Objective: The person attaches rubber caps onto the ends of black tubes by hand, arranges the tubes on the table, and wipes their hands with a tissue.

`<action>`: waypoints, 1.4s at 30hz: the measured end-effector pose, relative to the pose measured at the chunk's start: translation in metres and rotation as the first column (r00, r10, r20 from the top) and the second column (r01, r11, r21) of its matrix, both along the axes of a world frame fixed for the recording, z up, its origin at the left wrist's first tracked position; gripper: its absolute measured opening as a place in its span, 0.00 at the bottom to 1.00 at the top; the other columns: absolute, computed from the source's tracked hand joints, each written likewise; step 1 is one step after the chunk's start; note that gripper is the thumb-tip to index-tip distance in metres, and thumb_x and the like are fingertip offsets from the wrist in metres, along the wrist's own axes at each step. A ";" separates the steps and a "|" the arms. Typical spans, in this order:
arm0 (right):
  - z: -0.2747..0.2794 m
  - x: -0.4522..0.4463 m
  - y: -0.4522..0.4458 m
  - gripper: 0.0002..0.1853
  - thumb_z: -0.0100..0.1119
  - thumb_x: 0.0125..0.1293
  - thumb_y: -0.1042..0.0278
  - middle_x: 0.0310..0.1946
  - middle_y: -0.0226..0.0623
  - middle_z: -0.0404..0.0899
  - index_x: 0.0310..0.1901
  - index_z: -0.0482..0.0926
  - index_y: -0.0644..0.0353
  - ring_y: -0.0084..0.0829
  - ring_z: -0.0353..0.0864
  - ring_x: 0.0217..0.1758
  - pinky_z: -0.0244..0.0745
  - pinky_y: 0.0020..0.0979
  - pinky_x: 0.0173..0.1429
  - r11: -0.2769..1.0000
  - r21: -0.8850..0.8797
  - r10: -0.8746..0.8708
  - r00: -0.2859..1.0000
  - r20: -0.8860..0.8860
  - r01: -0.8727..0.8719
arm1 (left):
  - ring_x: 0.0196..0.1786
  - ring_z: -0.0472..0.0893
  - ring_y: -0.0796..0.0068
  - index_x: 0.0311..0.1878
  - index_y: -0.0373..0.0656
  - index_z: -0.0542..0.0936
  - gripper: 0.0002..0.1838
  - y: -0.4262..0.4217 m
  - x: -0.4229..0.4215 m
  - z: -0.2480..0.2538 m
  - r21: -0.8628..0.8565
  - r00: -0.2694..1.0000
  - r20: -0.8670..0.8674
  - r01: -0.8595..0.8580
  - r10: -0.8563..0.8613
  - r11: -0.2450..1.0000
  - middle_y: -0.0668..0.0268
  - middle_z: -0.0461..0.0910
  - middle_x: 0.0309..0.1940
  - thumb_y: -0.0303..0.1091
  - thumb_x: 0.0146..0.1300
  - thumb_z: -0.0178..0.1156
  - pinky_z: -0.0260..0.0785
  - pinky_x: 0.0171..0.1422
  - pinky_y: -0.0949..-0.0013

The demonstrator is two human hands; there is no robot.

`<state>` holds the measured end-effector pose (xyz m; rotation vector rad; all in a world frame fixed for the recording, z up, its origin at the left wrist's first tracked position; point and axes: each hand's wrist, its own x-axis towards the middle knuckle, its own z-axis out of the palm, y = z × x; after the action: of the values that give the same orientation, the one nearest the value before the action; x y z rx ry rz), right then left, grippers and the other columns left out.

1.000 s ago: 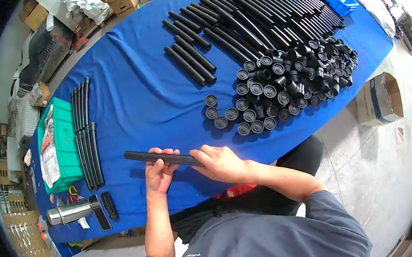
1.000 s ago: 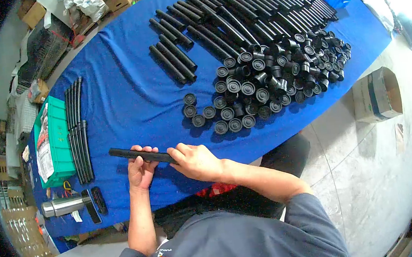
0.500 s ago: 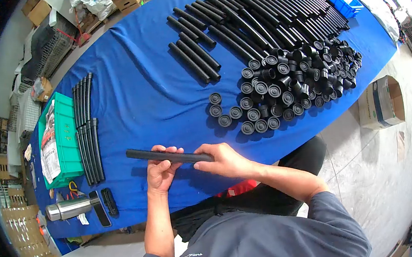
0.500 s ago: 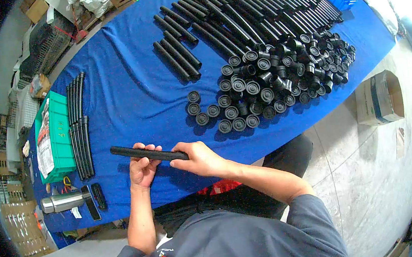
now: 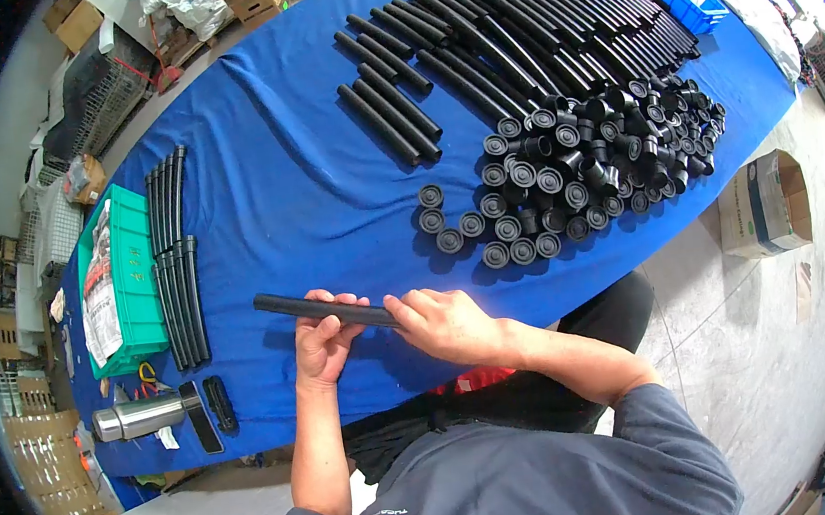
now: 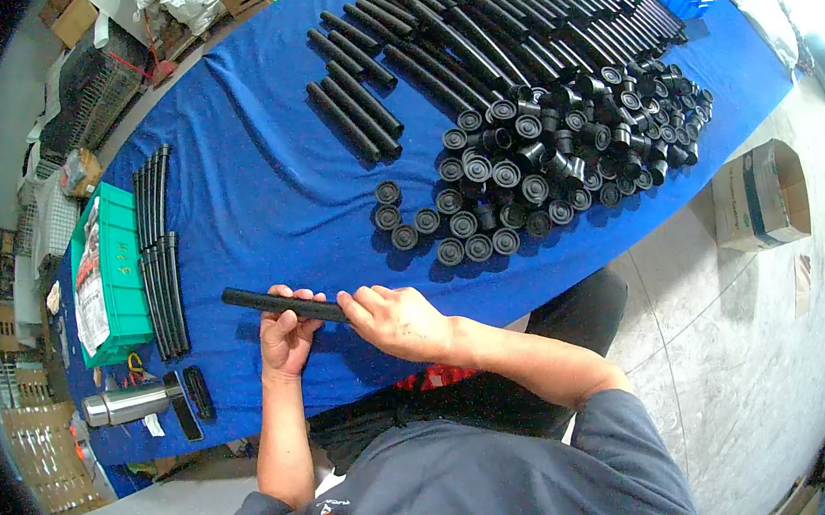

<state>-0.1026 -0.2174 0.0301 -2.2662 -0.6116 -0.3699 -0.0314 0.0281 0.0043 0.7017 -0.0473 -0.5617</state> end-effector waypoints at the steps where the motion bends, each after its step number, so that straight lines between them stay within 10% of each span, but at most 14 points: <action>1: 0.000 -0.001 0.001 0.25 0.70 0.61 0.67 0.37 0.43 0.79 0.58 0.75 0.65 0.48 0.85 0.37 0.83 0.46 0.36 0.999 0.042 0.000 0.999 -0.037 0.002 | 0.62 0.83 0.42 0.55 0.39 0.76 0.19 0.000 0.000 0.000 -0.003 1.000 -0.004 0.003 -0.003 1.000 0.47 0.83 0.54 0.20 0.63 0.69 0.84 0.62 0.44; 11: 0.005 0.002 -0.001 0.24 0.72 0.63 0.66 0.38 0.47 0.82 0.59 0.78 0.64 0.45 0.85 0.35 0.81 0.41 0.37 0.963 0.268 0.054 0.989 -0.140 -0.014 | 0.65 0.81 0.43 0.56 0.41 0.76 0.19 -0.002 -0.001 -0.001 -0.029 1.000 0.006 -0.010 0.010 1.000 0.48 0.84 0.55 0.21 0.64 0.69 0.83 0.64 0.42; 15: 0.027 0.008 -0.008 0.23 0.71 0.65 0.61 0.37 0.49 0.85 0.58 0.80 0.64 0.41 0.86 0.36 0.79 0.38 0.37 0.788 0.560 0.398 0.482 -0.781 0.257 | 0.65 0.81 0.44 0.57 0.42 0.77 0.19 -0.004 -0.002 0.008 -0.038 1.000 -0.017 -0.015 0.015 0.999 0.48 0.84 0.56 0.20 0.64 0.69 0.82 0.65 0.42; 18: 0.008 0.006 -0.001 0.18 0.71 0.63 0.63 0.34 0.50 0.83 0.49 0.82 0.65 0.48 0.86 0.37 0.79 0.43 0.35 0.914 0.403 0.094 0.936 -0.340 0.054 | 0.66 0.81 0.44 0.58 0.42 0.77 0.20 0.001 0.001 0.000 -0.025 1.000 0.002 0.002 -0.002 1.000 0.48 0.84 0.56 0.20 0.64 0.69 0.82 0.65 0.43; 22: 0.005 0.002 0.002 0.16 0.69 0.65 0.63 0.35 0.51 0.83 0.49 0.81 0.64 0.49 0.86 0.39 0.80 0.43 0.36 0.997 0.064 -0.046 0.996 -0.070 0.051 | 0.65 0.81 0.43 0.57 0.42 0.77 0.20 0.002 0.001 -0.005 -0.023 1.000 0.010 -0.019 0.019 1.000 0.48 0.84 0.56 0.20 0.64 0.69 0.82 0.65 0.43; 24: 0.008 0.003 -0.001 0.16 0.69 0.65 0.63 0.33 0.49 0.83 0.49 0.81 0.64 0.44 0.86 0.37 0.79 0.39 0.33 0.960 0.278 0.040 0.967 -0.250 0.032 | 0.64 0.81 0.43 0.57 0.42 0.77 0.20 0.002 0.001 -0.002 -0.037 1.000 0.008 0.010 -0.009 0.999 0.47 0.84 0.56 0.20 0.63 0.69 0.83 0.64 0.43; 28: 0.035 0.011 -0.014 0.19 0.71 0.66 0.63 0.31 0.46 0.83 0.53 0.81 0.66 0.36 0.86 0.33 0.77 0.34 0.32 0.781 0.545 0.412 0.405 -0.816 0.304 | 0.64 0.81 0.43 0.57 0.42 0.77 0.19 -0.001 -0.002 0.004 -0.023 1.000 0.010 -0.013 0.013 1.000 0.48 0.84 0.56 0.23 0.64 0.70 0.84 0.63 0.45; 32: 0.015 0.004 -0.004 0.18 0.67 0.67 0.63 0.38 0.53 0.84 0.52 0.80 0.66 0.53 0.86 0.40 0.81 0.44 0.43 0.966 0.258 0.035 0.967 -0.252 0.032 | 0.64 0.82 0.44 0.58 0.42 0.78 0.19 -0.001 -0.001 -0.001 0.027 0.999 0.033 -0.028 0.027 0.999 0.48 0.84 0.56 0.27 0.66 0.71 0.85 0.61 0.47; 37: 0.018 0.006 -0.011 0.17 0.66 0.68 0.63 0.37 0.55 0.84 0.52 0.80 0.67 0.55 0.85 0.42 0.80 0.48 0.45 0.928 0.371 0.104 0.940 -0.325 0.026 | 0.57 0.87 0.50 0.59 0.39 0.78 0.19 -0.002 -0.004 0.005 0.211 1.000 -0.003 -0.005 0.006 0.978 0.49 0.85 0.53 0.39 0.72 0.66 0.86 0.56 0.55; 42: 0.022 0.009 -0.021 0.17 0.68 0.67 0.63 0.29 0.44 0.85 0.51 0.84 0.67 0.30 0.83 0.30 0.77 0.35 0.37 0.853 0.506 0.180 0.841 -0.510 0.124 | 0.40 0.90 0.60 0.50 0.33 0.82 0.26 0.000 -0.018 0.033 0.649 0.998 -0.003 0.045 -0.056 0.760 0.51 0.88 0.40 0.51 0.69 0.69 0.86 0.41 0.65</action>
<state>-0.0934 -0.2383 0.0520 -1.7036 -0.2022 0.1299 -0.0498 0.0285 0.0373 1.3943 0.1234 -0.6278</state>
